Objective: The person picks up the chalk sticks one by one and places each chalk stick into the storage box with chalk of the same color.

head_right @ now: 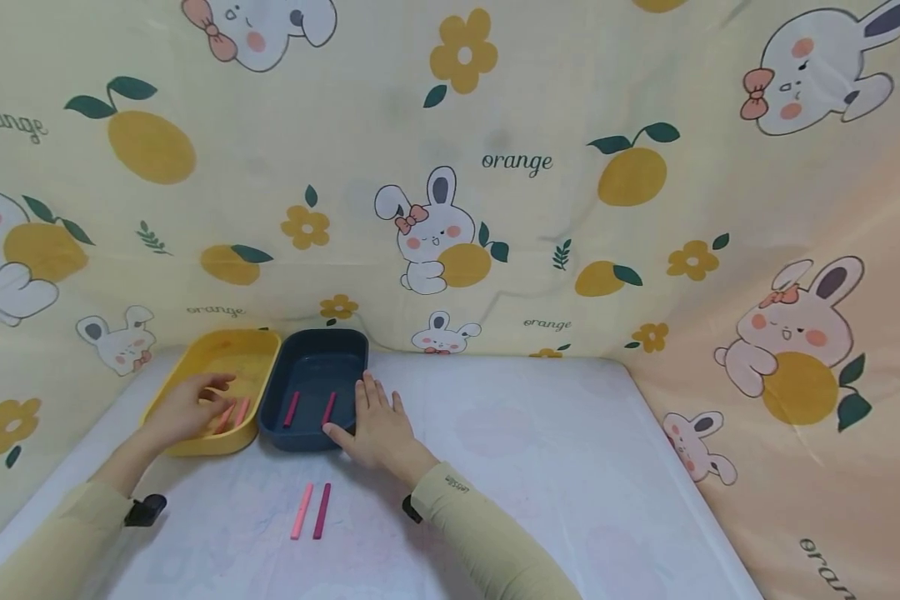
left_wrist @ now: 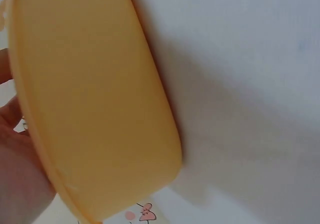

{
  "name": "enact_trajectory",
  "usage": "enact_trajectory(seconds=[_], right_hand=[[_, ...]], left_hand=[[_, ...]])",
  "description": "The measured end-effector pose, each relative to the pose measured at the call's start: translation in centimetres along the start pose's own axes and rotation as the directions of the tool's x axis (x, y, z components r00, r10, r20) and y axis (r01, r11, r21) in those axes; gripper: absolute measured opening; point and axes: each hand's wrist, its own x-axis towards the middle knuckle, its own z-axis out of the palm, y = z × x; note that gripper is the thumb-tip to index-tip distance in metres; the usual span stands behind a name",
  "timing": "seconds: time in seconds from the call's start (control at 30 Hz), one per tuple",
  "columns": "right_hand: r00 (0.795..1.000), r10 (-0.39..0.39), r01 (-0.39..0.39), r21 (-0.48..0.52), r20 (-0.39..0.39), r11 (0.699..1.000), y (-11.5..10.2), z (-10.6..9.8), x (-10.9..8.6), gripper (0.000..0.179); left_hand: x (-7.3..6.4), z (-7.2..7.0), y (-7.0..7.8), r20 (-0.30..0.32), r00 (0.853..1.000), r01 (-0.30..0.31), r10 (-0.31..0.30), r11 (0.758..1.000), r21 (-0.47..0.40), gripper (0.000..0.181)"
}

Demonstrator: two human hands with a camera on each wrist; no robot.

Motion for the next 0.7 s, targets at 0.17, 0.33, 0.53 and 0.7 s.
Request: enact_trajectory(seconds=[0.17, 0.33, 0.53, 0.7], right_hand=[[1.000, 0.003, -0.003, -0.004, 0.004, 1.000, 0.0, -0.1, -0.1, 0.100], [1.000, -0.001, 0.001, -0.004, 0.005, 1.000, 0.1, -0.1, 0.0, 0.101], [1.000, -0.006, 0.006, -0.001, 0.004, 1.000, 0.1, 0.0, 0.0, 0.101], [1.000, -0.011, 0.011, 0.008, 0.004, 1.000, 0.2, 0.0, -0.1, 0.100]], left_hand=[[-0.9, 0.2, 1.1, -0.070, 0.995, -0.074, 0.073, 0.997, -0.017, 0.047], [-1.9, 0.5, 2.3, -0.131, 0.982, -0.142, 0.134, 0.988, -0.055, 0.045], [-2.9, 1.0, 3.5, -0.195, 0.956, -0.243, 0.220, 0.965, -0.102, 0.040], [-3.6, 1.7, 4.3, -0.201, 0.951, -0.259, 0.237, 0.961, -0.093, 0.040]])
